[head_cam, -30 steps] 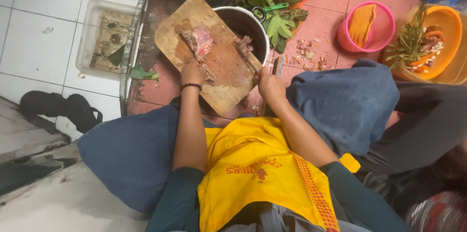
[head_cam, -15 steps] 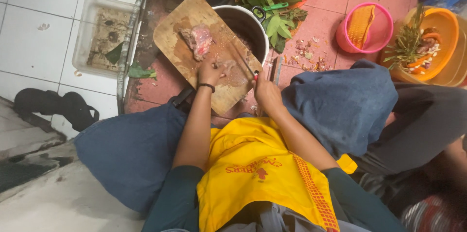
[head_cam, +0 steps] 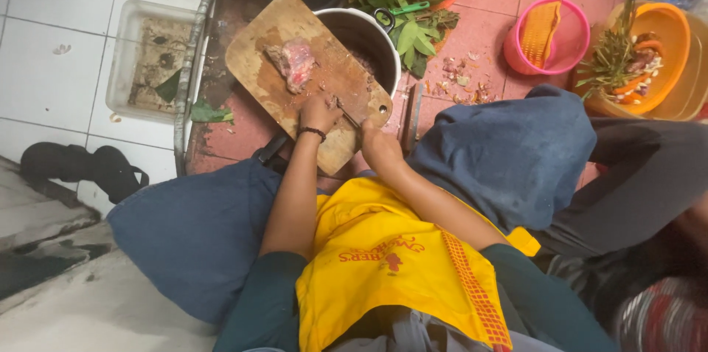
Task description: The person cuts raw meat into smaller pieces on a wooden cutting board.
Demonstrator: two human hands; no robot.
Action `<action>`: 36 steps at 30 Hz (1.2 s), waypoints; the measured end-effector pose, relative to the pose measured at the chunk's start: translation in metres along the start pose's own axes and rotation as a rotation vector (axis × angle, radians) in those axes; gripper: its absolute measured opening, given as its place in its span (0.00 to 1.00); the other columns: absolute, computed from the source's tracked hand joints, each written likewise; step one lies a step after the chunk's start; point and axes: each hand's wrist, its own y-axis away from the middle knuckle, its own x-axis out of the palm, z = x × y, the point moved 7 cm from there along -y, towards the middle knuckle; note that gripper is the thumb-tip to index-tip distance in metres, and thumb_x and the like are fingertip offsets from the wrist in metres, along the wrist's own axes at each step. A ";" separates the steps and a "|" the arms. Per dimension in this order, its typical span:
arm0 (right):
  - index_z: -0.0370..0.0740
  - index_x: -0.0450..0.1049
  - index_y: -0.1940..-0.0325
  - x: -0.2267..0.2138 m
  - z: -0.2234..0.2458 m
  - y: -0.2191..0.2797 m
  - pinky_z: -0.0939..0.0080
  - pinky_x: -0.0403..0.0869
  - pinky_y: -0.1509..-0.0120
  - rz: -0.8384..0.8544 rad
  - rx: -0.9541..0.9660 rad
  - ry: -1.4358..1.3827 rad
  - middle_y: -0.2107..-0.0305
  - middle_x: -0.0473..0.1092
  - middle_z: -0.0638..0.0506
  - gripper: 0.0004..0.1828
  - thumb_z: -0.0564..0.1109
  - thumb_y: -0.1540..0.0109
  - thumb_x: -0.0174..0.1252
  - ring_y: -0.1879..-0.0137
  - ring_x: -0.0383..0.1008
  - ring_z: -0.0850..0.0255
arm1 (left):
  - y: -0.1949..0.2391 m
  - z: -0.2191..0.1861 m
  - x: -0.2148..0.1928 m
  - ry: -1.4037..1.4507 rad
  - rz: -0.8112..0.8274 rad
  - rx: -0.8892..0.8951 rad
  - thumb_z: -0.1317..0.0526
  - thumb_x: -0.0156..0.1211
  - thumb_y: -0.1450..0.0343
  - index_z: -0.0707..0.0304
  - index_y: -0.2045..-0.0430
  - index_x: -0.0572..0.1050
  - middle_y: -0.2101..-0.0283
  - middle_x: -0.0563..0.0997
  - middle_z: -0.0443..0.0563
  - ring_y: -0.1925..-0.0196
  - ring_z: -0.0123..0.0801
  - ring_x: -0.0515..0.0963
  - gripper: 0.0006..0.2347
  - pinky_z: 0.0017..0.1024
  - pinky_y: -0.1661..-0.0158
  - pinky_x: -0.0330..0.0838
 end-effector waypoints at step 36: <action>0.37 0.58 0.49 -0.055 -0.019 0.008 0.28 0.70 0.56 0.064 0.156 -0.218 0.68 0.75 0.27 0.17 0.54 0.29 0.45 0.60 0.75 0.27 | 0.005 -0.078 -0.066 0.064 -0.213 0.454 0.74 0.56 0.36 0.65 0.63 0.81 0.55 0.83 0.58 0.50 0.56 0.81 0.11 0.43 0.49 0.75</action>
